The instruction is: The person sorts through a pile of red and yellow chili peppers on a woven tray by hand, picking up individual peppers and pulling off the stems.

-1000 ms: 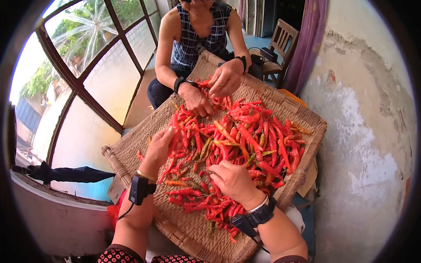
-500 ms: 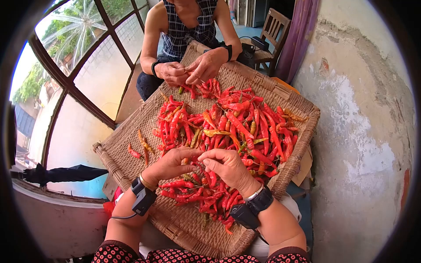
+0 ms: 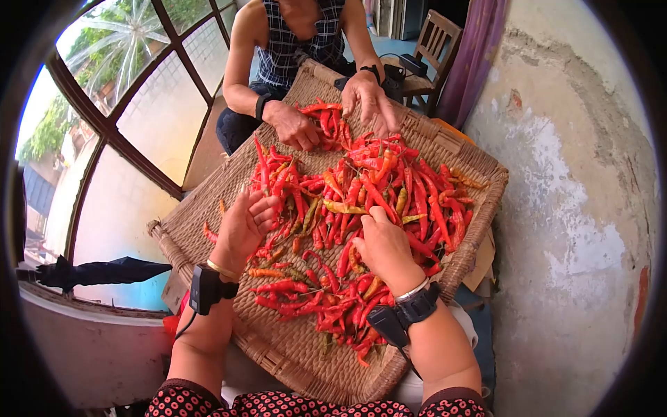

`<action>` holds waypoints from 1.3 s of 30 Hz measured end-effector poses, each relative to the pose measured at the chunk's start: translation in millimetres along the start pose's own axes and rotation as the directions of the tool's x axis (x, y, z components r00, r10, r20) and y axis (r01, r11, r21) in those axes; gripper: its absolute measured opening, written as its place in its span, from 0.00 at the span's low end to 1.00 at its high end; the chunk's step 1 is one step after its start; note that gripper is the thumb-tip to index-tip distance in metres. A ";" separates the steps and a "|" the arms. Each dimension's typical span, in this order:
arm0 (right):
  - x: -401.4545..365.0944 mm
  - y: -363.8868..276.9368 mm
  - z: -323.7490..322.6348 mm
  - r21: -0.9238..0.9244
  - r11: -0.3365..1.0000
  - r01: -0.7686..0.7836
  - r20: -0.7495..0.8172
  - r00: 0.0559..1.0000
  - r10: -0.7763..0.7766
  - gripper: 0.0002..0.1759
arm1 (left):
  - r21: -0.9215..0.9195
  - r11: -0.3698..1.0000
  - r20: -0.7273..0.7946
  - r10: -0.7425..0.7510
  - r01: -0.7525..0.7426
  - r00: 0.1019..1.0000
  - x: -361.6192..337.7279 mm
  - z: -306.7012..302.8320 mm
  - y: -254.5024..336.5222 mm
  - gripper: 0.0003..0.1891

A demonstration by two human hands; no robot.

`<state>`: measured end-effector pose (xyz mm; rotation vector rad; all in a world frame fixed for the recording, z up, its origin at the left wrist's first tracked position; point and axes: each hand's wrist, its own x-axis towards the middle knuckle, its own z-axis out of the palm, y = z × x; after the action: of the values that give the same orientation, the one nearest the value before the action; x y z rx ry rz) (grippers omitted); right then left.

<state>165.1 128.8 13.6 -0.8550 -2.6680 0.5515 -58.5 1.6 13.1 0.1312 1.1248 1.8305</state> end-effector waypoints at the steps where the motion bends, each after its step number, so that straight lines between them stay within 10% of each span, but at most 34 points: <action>1: 0.8 0.8 -0.1 0.008 1.000 -0.006 -0.013 1.000 0.007 0.16 | 0.000 1.000 0.000 0.000 0.000 1.000 -1.6 0.4 -2.1 0.16; 6: -4.8 -12.9 2.5 0.444 0.891 0.098 -0.036 0.995 -0.092 0.13 | 0.522 0.807 0.211 -0.435 0.276 0.875 -18.7 16.9 -16.7 0.20; 14: -12.5 -30.1 4.2 0.580 0.768 0.272 0.184 0.875 -0.449 0.09 | 0.356 0.898 0.280 -0.365 0.257 0.888 -19.2 15.0 -28.7 0.08; 21: -0.9 3.2 -12.0 -0.185 0.981 0.066 -0.353 0.927 -0.129 0.14 | 0.207 0.976 0.284 0.000 -0.062 0.959 1.2 3.2 2.4 0.09; 24: -0.7 7.9 -7.3 -0.201 0.980 0.011 -0.178 0.983 -0.047 0.17 | -0.117 0.983 0.327 0.175 -0.144 0.929 16.1 -4.1 3.6 0.11; 26: 0.1 4.5 -6.8 -0.231 0.973 -0.014 -0.188 0.982 -0.031 0.18 | -0.285 0.924 0.024 0.274 -0.256 0.962 17.3 0.7 1.7 0.13; 29: 0.3 -0.3 -11.4 -0.289 0.957 -0.035 -0.150 0.989 -0.009 0.17 | -0.226 0.948 0.009 0.231 -0.224 0.973 15.5 -10.1 -7.2 0.14; 32: -0.4 -1.2 -10.8 -0.242 0.968 -0.062 -0.116 0.993 0.035 0.17 | -0.110 0.980 -0.021 0.165 -0.166 0.986 -0.6 -0.9 -15.1 0.14; 34: -3.3 -2.4 -6.7 -0.057 0.998 -0.018 -0.153 0.988 0.009 0.16 | 0.116 0.990 0.310 -0.113 0.081 0.944 -10.9 5.1 -20.9 0.14; 39: -8.4 -17.5 2.9 0.504 0.856 0.116 -0.058 0.993 -0.100 0.15 | 0.474 0.874 0.346 -0.297 0.108 0.890 -30.4 26.4 -44.5 0.19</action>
<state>162.0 109.8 17.5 -0.5445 -2.3408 1.1355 1.0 0.9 6.1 0.6118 1.1796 1.2477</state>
